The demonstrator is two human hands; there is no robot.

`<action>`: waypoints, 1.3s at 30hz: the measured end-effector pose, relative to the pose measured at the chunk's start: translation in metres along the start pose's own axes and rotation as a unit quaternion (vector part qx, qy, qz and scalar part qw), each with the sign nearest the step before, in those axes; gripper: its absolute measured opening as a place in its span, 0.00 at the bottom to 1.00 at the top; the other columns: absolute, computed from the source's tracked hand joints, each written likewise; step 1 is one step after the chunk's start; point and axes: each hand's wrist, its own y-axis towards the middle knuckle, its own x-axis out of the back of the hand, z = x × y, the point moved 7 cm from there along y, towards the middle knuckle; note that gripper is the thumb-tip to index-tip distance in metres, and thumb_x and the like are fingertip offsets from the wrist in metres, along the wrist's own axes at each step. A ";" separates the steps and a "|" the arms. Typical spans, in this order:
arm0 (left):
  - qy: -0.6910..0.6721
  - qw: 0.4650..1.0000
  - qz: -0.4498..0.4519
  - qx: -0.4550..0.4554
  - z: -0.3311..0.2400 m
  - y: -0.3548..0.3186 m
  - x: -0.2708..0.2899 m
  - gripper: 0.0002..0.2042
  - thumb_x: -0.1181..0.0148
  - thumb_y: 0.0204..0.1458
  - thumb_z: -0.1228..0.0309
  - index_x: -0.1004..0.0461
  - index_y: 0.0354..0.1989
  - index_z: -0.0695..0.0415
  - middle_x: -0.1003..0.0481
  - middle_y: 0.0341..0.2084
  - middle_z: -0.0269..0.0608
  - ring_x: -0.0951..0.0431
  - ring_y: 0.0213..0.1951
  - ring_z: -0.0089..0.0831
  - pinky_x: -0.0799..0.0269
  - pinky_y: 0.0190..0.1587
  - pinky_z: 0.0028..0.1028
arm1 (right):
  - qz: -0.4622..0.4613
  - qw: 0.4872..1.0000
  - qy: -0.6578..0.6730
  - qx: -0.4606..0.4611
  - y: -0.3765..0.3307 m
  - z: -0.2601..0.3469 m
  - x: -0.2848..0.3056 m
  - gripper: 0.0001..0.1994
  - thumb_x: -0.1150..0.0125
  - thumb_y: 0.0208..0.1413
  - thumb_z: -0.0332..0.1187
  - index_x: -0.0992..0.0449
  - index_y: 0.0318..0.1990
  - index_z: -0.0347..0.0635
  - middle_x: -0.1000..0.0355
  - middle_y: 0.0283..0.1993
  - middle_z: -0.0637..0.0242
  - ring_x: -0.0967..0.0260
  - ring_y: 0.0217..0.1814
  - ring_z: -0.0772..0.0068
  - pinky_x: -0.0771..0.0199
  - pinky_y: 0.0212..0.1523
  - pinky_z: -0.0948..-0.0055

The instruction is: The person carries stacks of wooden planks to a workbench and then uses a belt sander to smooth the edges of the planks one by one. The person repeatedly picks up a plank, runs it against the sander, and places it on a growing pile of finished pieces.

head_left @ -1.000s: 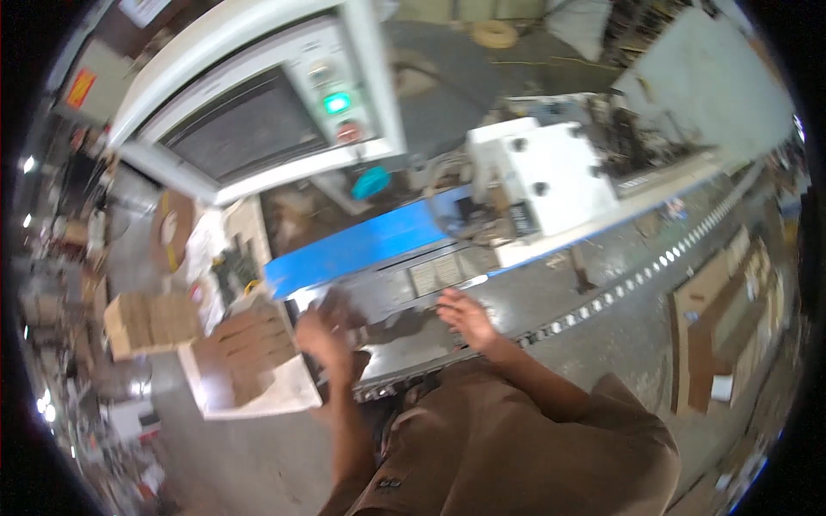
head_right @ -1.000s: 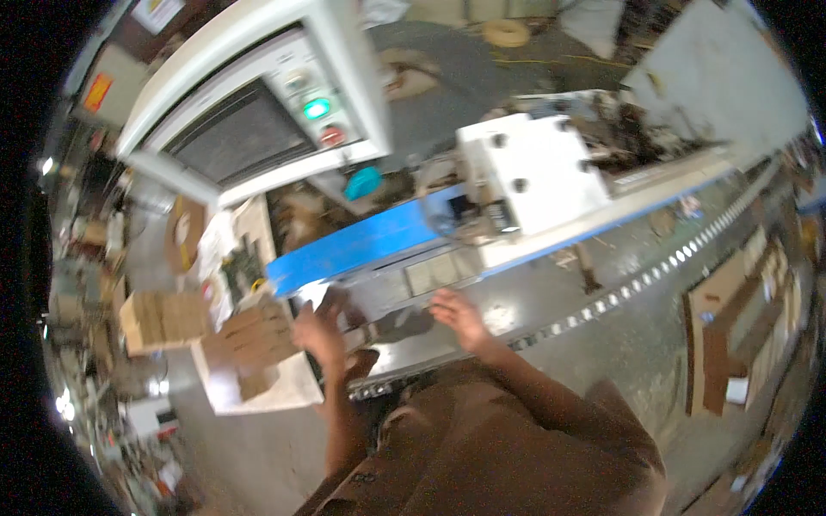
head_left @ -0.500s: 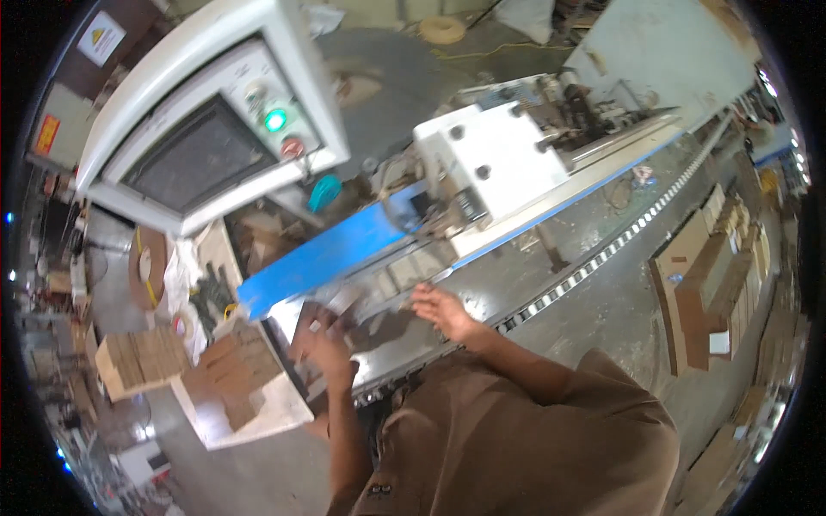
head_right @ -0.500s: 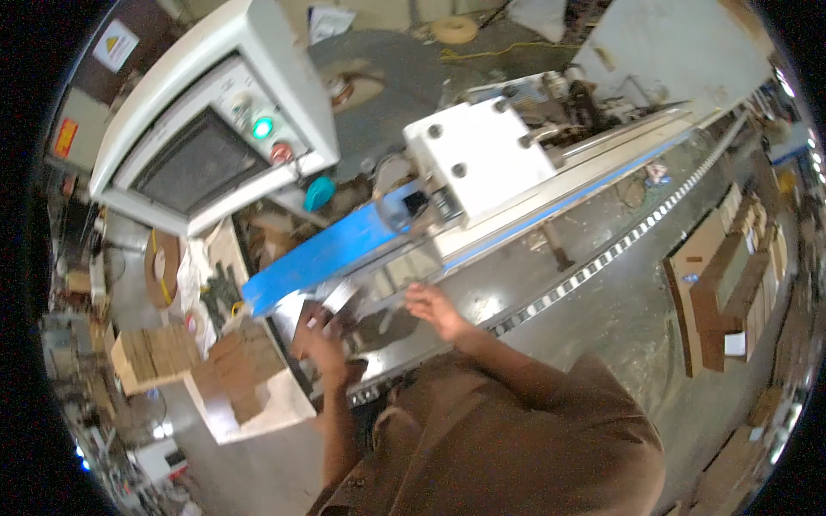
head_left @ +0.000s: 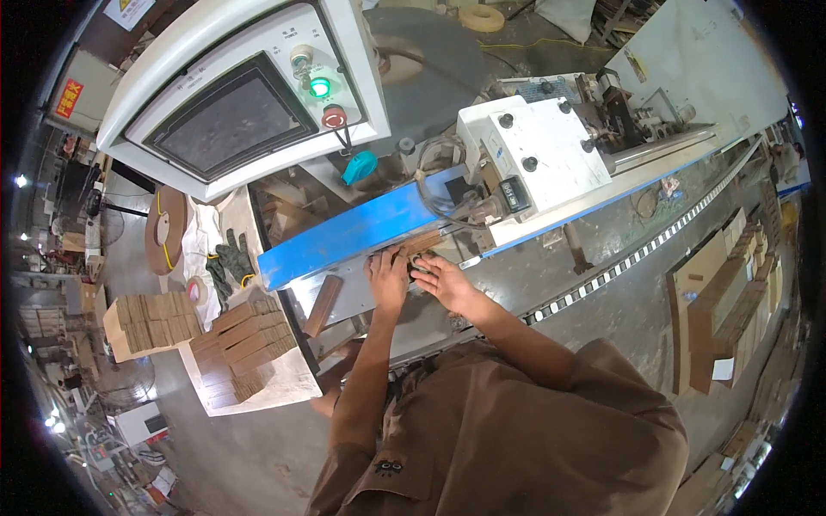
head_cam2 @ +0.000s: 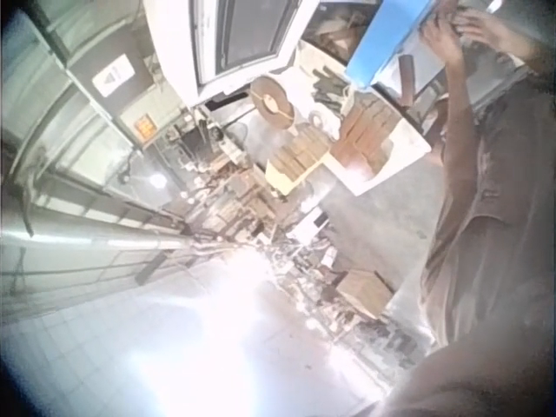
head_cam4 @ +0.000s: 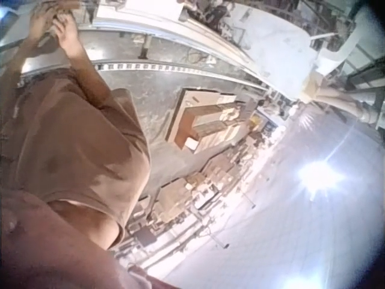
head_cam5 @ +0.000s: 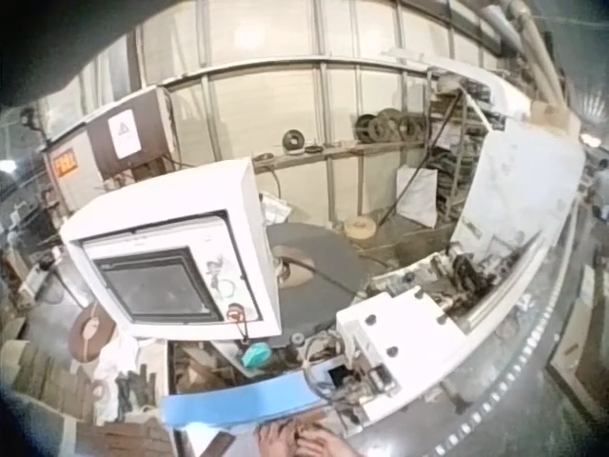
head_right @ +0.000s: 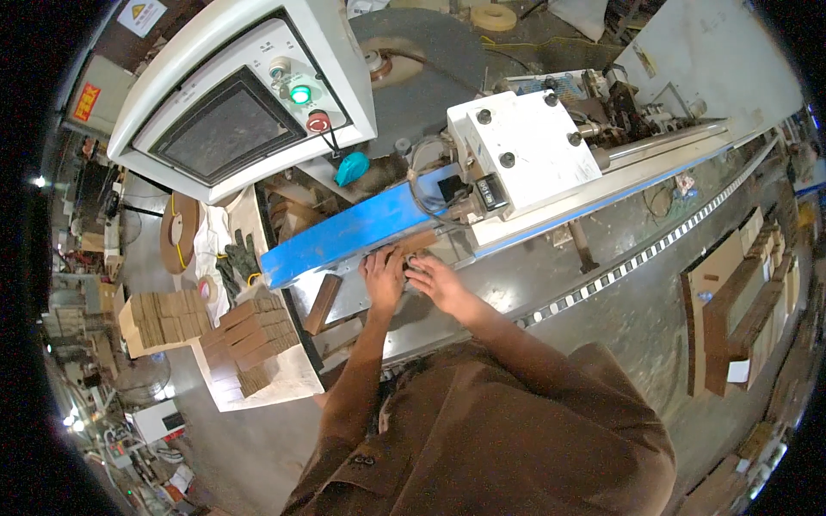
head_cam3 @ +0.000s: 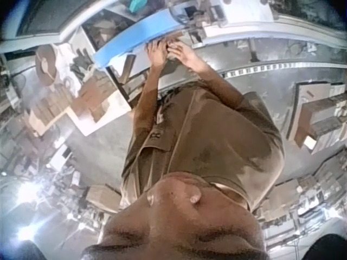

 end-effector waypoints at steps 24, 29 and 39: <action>-0.206 0.976 0.050 -0.045 -0.021 0.021 -0.033 0.15 0.39 0.51 0.72 0.17 0.48 0.50 0.21 0.56 0.35 0.22 0.52 0.37 0.28 0.51 0.40 | 0.053 0.980 0.187 0.034 -0.012 0.032 0.011 0.31 0.44 0.51 0.18 0.35 0.66 0.42 0.36 0.68 0.64 0.42 0.74 0.60 0.45 0.77 0.61; -0.100 0.983 0.123 -0.089 -0.044 0.007 -0.102 0.15 0.41 0.47 0.70 0.18 0.44 0.50 0.21 0.41 0.37 0.24 0.46 0.42 0.29 0.51 0.40 | 0.058 0.991 0.076 0.092 -0.033 0.047 0.021 0.34 0.44 0.59 0.31 0.43 0.74 0.43 0.46 0.78 0.69 0.49 0.78 0.62 0.53 0.78 0.64; -0.013 0.999 -0.047 0.005 -0.039 0.014 -0.036 0.20 0.41 0.46 0.68 0.19 0.50 0.47 0.22 0.51 0.30 0.29 0.53 0.37 0.36 0.55 0.47 | -0.027 0.999 -0.005 0.029 -0.052 0.045 0.058 0.26 0.48 0.66 0.41 0.37 0.70 0.46 0.39 0.72 0.72 0.40 0.69 0.73 0.41 0.68 0.70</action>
